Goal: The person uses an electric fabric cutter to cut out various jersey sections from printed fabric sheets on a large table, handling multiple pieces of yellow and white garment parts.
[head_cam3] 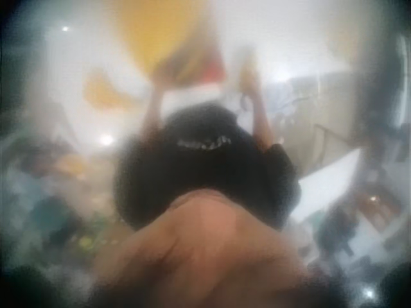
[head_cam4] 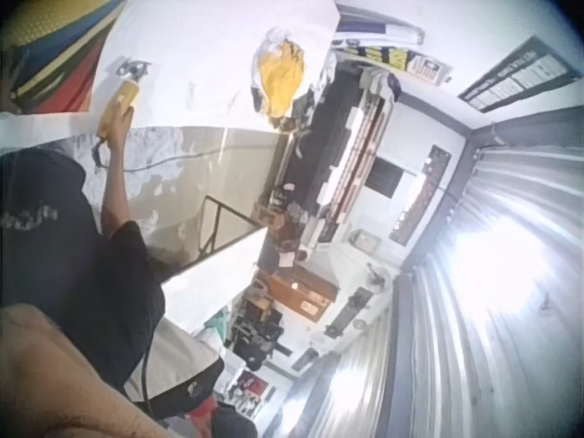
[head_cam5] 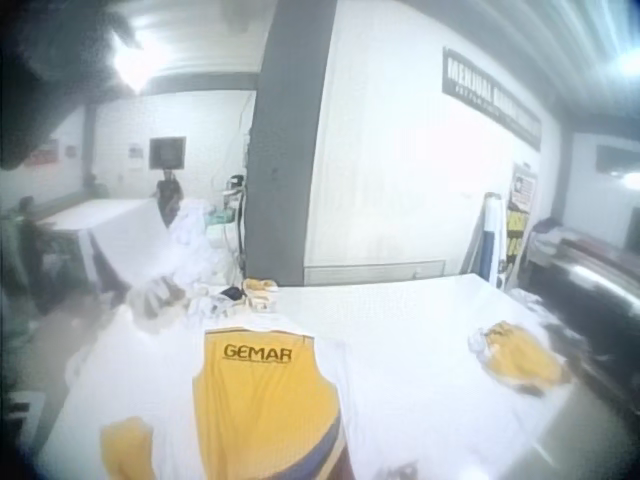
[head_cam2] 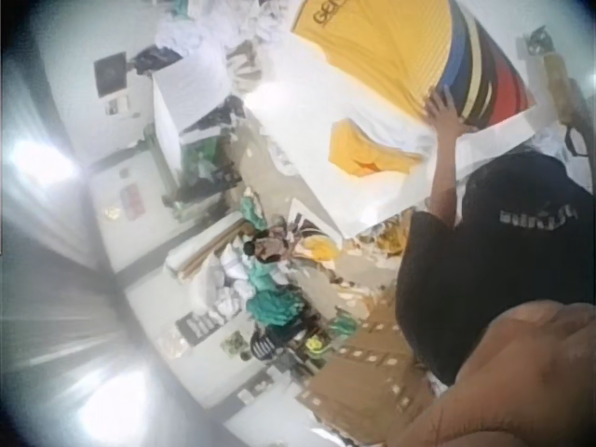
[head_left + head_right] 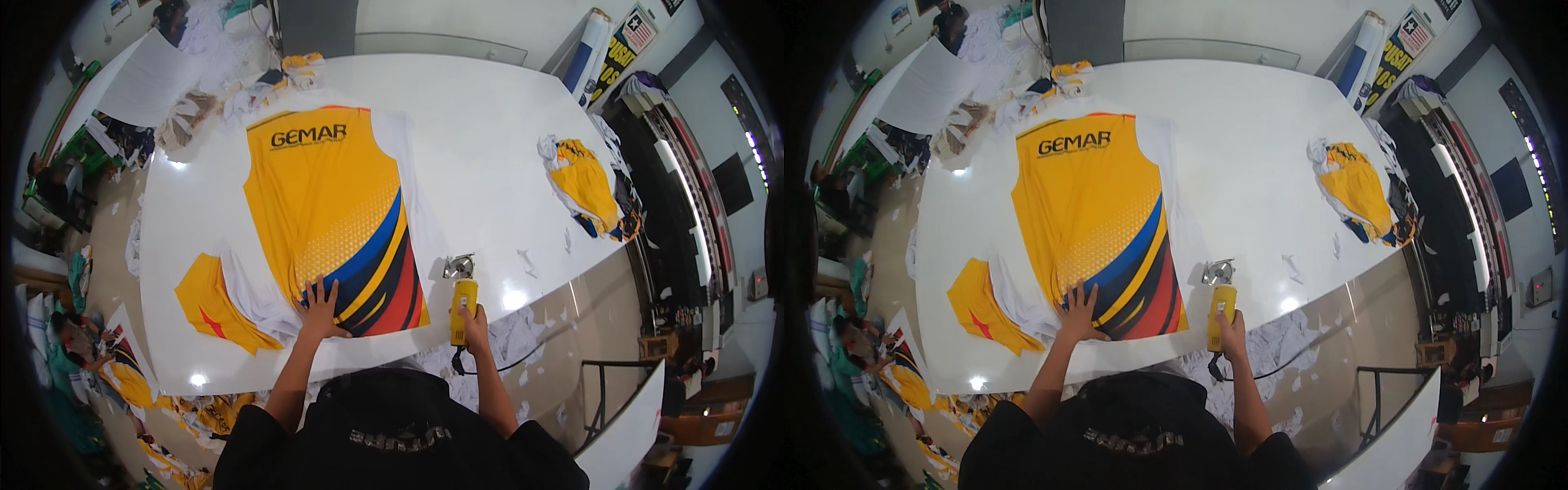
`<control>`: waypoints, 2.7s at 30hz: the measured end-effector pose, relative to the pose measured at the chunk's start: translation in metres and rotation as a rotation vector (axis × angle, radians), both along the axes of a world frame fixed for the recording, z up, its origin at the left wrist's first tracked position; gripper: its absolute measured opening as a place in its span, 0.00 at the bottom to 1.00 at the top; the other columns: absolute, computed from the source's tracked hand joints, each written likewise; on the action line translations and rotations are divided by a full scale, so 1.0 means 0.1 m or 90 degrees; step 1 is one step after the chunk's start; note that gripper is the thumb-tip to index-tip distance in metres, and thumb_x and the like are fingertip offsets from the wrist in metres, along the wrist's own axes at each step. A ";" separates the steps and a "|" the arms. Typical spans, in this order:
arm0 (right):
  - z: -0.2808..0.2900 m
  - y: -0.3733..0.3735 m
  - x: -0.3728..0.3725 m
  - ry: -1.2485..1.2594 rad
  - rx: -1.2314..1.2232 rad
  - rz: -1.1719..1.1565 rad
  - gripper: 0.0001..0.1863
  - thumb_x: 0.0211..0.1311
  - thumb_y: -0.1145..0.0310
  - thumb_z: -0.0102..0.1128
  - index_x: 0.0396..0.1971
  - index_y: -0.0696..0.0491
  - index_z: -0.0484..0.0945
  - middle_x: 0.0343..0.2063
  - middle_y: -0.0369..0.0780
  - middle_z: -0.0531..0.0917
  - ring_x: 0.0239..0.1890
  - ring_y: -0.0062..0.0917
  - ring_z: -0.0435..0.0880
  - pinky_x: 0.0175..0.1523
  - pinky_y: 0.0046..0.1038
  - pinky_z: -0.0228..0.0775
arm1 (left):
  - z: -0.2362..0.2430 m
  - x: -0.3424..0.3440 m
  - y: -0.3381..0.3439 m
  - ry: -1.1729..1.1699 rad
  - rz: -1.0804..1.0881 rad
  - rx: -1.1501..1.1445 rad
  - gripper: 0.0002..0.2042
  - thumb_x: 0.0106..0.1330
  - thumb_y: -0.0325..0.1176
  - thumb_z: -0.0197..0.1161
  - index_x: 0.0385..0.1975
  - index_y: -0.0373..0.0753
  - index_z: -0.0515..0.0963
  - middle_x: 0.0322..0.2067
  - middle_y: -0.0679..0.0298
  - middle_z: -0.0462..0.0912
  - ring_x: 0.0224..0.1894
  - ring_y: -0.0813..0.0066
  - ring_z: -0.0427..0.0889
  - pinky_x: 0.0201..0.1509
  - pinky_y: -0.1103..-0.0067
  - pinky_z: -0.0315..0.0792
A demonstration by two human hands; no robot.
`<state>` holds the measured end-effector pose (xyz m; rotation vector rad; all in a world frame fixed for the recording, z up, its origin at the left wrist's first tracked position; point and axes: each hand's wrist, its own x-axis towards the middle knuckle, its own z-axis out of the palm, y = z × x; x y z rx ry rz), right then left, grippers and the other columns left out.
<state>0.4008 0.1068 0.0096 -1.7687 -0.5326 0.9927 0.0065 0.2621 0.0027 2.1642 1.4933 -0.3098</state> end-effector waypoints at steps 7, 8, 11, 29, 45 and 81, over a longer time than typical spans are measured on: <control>0.56 -0.83 -0.49 -0.368 -0.098 0.155 0.31 0.65 0.63 0.71 0.59 0.64 0.68 0.42 0.61 0.85 0.44 0.57 0.88 0.48 0.48 0.80 | 0.07 -0.09 -0.06 0.009 -0.015 0.019 0.79 0.29 0.65 0.87 0.85 0.56 0.40 0.84 0.47 0.32 0.83 0.30 0.30 0.70 0.20 0.33; 0.66 -0.94 -0.59 -0.392 -0.131 0.170 0.31 0.64 0.63 0.71 0.60 0.63 0.68 0.42 0.61 0.85 0.45 0.57 0.88 0.48 0.48 0.80 | 0.07 -0.06 -0.08 0.024 -0.016 0.029 0.78 0.30 0.65 0.87 0.85 0.55 0.42 0.84 0.47 0.33 0.83 0.30 0.30 0.70 0.20 0.32; 0.87 -1.19 -0.82 -0.449 -0.179 0.221 0.34 0.65 0.64 0.71 0.63 0.63 0.65 0.45 0.65 0.84 0.48 0.64 0.84 0.51 0.51 0.79 | 0.08 0.05 -0.12 -0.052 -0.028 0.095 0.74 0.33 0.65 0.86 0.84 0.52 0.47 0.83 0.46 0.37 0.83 0.30 0.33 0.72 0.23 0.30; 1.02 -1.37 -1.03 -0.387 -0.349 0.267 0.35 0.68 0.58 0.68 0.66 0.60 0.62 0.48 0.65 0.83 0.49 0.64 0.84 0.52 0.56 0.76 | 0.23 0.34 -0.02 -0.036 -0.062 0.041 0.67 0.41 0.64 0.83 0.84 0.52 0.50 0.84 0.48 0.38 0.83 0.32 0.36 0.74 0.25 0.29; 0.84 -1.70 -1.03 -0.403 -0.263 0.198 0.34 0.67 0.61 0.70 0.63 0.62 0.64 0.45 0.64 0.84 0.47 0.65 0.84 0.48 0.54 0.78 | 0.05 2.47 1.11 -0.115 -0.681 0.072 0.70 0.31 0.71 0.82 0.82 0.58 0.54 0.84 0.54 0.42 0.85 0.43 0.37 0.80 0.34 0.28; 0.90 -1.22 -1.17 -0.442 -0.243 0.277 0.32 0.69 0.61 0.68 0.62 0.62 0.63 0.48 0.65 0.80 0.48 0.64 0.82 0.50 0.54 0.76 | 0.22 0.43 -0.23 -0.044 -0.124 0.015 0.74 0.31 0.63 0.87 0.84 0.50 0.48 0.84 0.48 0.36 0.84 0.34 0.33 0.74 0.25 0.34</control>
